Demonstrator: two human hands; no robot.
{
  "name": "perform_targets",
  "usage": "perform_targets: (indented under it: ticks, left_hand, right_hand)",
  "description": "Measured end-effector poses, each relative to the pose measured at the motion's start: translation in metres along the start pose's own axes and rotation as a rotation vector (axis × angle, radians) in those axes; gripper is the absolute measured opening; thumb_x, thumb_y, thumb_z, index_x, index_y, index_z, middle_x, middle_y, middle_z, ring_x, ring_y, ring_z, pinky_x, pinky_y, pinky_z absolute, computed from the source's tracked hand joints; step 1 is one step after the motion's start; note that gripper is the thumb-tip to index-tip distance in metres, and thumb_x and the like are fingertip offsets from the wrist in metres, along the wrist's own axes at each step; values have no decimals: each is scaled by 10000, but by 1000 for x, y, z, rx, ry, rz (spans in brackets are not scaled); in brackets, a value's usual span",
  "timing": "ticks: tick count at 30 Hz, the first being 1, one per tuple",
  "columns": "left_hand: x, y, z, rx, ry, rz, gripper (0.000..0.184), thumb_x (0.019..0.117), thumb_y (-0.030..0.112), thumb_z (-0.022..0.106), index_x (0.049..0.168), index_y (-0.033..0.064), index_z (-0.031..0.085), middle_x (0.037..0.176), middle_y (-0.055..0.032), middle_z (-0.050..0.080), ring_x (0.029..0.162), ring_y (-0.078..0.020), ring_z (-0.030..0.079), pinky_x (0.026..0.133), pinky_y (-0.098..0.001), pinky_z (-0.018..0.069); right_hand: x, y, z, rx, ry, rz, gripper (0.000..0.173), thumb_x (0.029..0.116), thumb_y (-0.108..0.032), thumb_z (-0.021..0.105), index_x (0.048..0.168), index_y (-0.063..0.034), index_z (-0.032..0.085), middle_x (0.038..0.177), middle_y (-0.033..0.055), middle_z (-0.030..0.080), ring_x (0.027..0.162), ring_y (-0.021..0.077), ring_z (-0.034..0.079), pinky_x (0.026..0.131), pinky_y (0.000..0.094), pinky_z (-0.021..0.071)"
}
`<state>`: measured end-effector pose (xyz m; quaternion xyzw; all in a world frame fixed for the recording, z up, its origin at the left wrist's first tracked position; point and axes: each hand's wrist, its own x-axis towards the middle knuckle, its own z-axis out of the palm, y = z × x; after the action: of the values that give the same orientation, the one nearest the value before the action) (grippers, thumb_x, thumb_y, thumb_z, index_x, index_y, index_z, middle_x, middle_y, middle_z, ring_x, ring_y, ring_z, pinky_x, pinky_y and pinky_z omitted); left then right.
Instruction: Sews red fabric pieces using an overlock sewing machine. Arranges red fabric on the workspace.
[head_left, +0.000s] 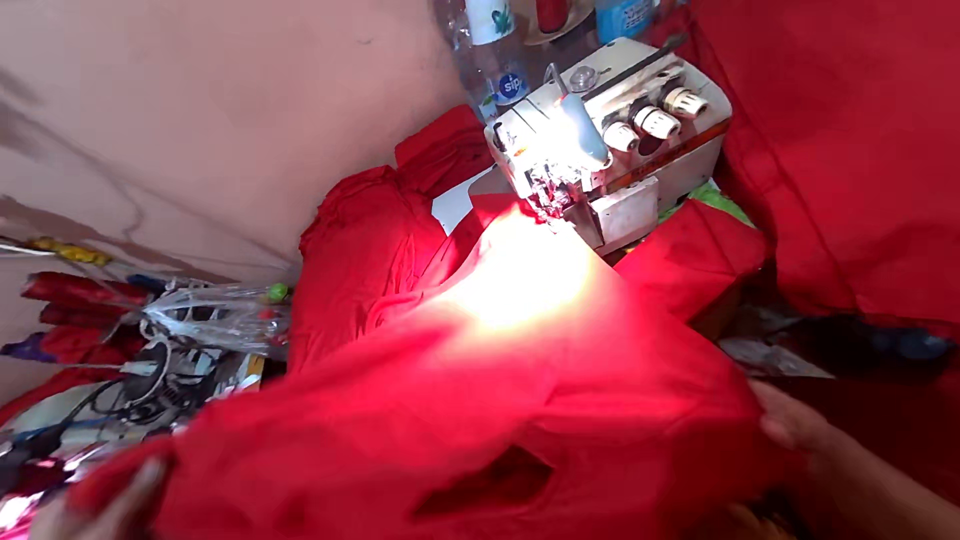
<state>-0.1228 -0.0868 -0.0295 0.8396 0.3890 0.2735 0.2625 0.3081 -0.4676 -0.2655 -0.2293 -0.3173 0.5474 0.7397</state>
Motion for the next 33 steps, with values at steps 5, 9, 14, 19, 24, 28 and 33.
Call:
perform_targets:
  ticks: [5, 9, 14, 19, 24, 28, 33]
  left_hand:
    - [145, -15, 73, 534, 98, -341, 451, 1026, 254, 608, 1264, -128, 587, 1246, -348, 602, 1162, -427, 598, 1003, -592, 455]
    - [142, 4, 185, 555, 91, -180, 599, 966, 218, 680, 1421, -110, 473, 1478, -401, 395, 1367, -545, 421, 1108, -657, 363]
    - [81, 51, 309, 213, -278, 476, 305, 811, 223, 743, 943, -38, 658, 1035, -208, 669, 1013, -315, 659, 895, -428, 539]
    - [87, 30, 333, 370, -293, 413, 262, 923, -4, 542, 1108, -104, 698, 1168, -266, 696, 1147, -404, 663, 1025, -479, 504]
    - [97, 47, 318, 155, -308, 170, 280, 1017, 24, 442, 1023, -104, 691, 988, -197, 714, 984, -271, 687, 930, -414, 527]
    - [82, 130, 262, -225, -427, 153, 223, 1069, 127, 358, 940, 115, 539, 634, 127, 487, 502, 60, 471, 466, -118, 442]
    - [27, 140, 286, 230, -213, 495, 266, 984, 268, 617, 1007, 5, 642, 928, -114, 682, 877, -105, 650, 783, -213, 528]
  right_hand:
    - [13, 69, -5, -807, 3, 412, 250, 904, -91, 735, 1112, 40, 689, 1002, 166, 700, 898, 269, 682, 845, 456, 553]
    - [48, 68, 0, -1347, 350, -164, 319, 919, -223, 644, 1109, 26, 707, 1048, 203, 689, 822, 236, 694, 716, 369, 599]
    - [125, 54, 19, -742, 495, -190, 588, 888, -157, 707, 1372, 79, 472, 1240, 94, 642, 1095, 66, 656, 917, 223, 568]
    - [114, 53, 40, -235, 376, 251, 110, 913, -36, 641, 997, -75, 700, 860, -52, 746, 780, 31, 708, 734, 223, 597]
    - [90, 63, 29, -251, 284, -73, 219, 995, -83, 551, 1168, -131, 677, 1079, -94, 734, 1013, 13, 682, 920, 249, 573]
    - [43, 43, 17, -320, 334, -92, 188, 1045, -275, 557, 1189, -279, 676, 1057, -163, 722, 955, -47, 665, 832, 179, 564]
    - [34, 41, 7, -418, 409, -71, 125, 1033, -212, 560, 1098, -232, 665, 977, -169, 708, 879, -78, 650, 769, 134, 547]
